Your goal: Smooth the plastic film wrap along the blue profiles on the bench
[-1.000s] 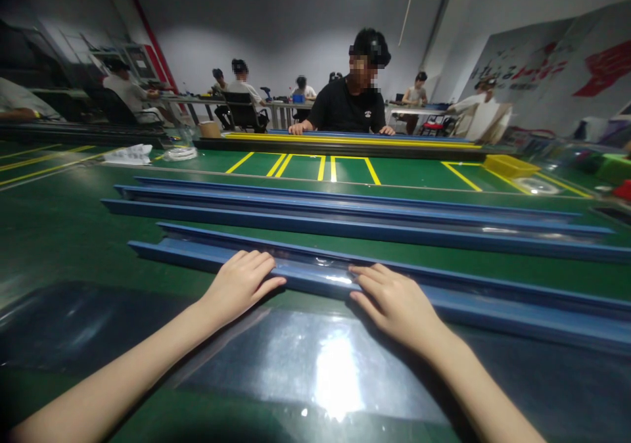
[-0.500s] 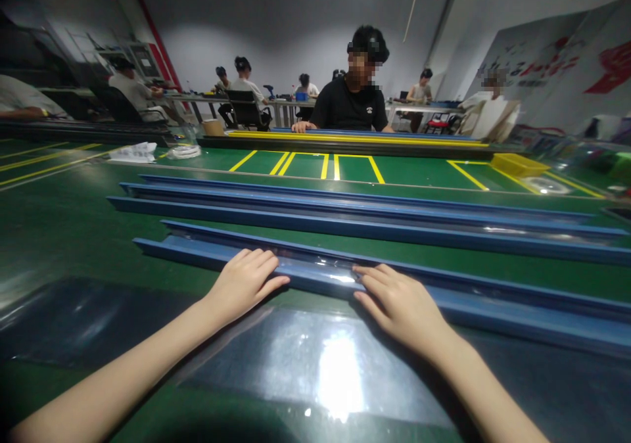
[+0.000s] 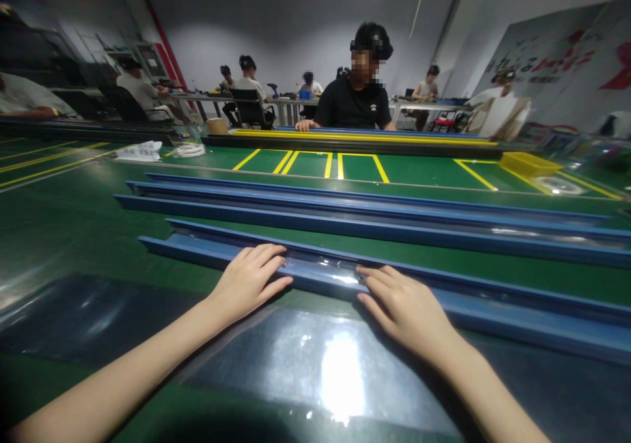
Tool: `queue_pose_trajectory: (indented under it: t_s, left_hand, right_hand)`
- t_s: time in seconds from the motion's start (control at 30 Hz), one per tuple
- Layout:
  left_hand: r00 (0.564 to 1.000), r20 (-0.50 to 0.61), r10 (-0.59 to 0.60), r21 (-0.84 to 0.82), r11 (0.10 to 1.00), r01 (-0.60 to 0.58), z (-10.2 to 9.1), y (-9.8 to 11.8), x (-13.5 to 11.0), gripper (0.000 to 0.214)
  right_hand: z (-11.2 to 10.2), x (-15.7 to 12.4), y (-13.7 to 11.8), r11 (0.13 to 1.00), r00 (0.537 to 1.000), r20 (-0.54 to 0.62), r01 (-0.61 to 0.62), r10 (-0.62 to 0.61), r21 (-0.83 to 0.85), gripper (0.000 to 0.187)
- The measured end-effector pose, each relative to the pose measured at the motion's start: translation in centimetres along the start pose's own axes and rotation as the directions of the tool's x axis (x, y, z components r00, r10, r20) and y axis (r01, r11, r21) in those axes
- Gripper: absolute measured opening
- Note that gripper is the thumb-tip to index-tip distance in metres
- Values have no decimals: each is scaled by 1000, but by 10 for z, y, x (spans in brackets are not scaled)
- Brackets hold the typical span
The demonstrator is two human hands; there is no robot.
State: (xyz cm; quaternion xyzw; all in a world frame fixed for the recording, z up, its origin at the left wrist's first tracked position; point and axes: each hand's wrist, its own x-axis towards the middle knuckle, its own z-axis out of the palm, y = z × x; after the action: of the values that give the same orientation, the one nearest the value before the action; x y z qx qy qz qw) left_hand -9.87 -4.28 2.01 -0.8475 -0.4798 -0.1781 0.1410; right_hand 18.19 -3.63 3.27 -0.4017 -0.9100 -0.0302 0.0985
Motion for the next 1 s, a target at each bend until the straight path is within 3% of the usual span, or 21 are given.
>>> queue_pose_trajectory:
  t_s: [1.0]
  left_hand:
    - [1000, -7, 8, 26, 1000, -8, 1, 0, -1, 31]
  right_hand:
    - [1, -1, 0, 1000, 1000, -18, -1, 0, -23, 30]
